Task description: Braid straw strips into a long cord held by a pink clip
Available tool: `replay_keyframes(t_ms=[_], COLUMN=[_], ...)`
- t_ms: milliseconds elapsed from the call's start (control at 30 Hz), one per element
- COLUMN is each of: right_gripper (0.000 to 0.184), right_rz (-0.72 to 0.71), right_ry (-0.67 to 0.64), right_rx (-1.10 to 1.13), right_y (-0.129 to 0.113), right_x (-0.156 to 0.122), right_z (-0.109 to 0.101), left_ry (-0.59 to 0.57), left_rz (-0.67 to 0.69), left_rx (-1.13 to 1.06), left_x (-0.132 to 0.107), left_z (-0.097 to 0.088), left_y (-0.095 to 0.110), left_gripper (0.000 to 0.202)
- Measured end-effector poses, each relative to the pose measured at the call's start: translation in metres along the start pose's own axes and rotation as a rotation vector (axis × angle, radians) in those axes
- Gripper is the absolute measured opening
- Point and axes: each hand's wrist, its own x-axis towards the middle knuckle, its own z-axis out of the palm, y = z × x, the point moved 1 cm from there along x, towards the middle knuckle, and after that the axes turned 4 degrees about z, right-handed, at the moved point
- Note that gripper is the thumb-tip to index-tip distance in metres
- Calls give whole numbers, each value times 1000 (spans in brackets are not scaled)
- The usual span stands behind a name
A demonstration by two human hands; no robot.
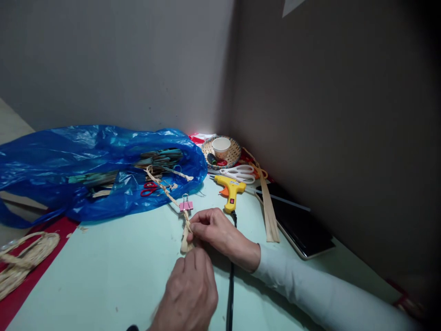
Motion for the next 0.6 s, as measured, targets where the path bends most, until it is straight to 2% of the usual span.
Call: replay_keyframes(t_ms=[100, 133, 167, 200, 267, 300, 367, 433, 467, 533, 600], right_gripper=[14, 14, 14, 15, 18, 18, 19, 20, 20, 21, 23], right_rz=[-32, -36, -39, -39, -49, -56, -72, -102, -121, -162, -187], right_ry=[39, 44, 36, 26, 9, 6, 3, -6, -3, 14, 46], right_rx=[-80, -95, -101, -99, -88, -85, -80, -98, -129, -230, -348], right_y=[-1, -2, -3, -3, -4, -4, -2, 0, 1, 1, -2], right_x=[-1, -1, -2, -2, -3, -3, -2, -1, -1, -2, -5], right_z=[-2, -4, -6, -7, -9, -10, -9, -9, -10, -10, -11], left_ry=[21, 30, 34, 29, 30, -35, -142, -226, -253, -275, -276], left_rz=[55, 48, -17, -121, -495, -634, -765, -707, -671, -631, -624], left_rx=[-229, -342, -483, -656, -956, -1152, -1636, -1954, -2032, -2055, -1999], left_x=[-5, -6, -6, -5, 1, 5, 15, 23, 26, 28, 27], left_z=[-3, -4, -5, -4, 2, 7, 19, 28, 31, 34, 34], left_y=[-11, -21, -33, -47, -74, -83, -90, -88, -85, -82, -81], left_gripper=[30, 28, 24, 23, 23, 21, 28, 28, 24, 13, 10])
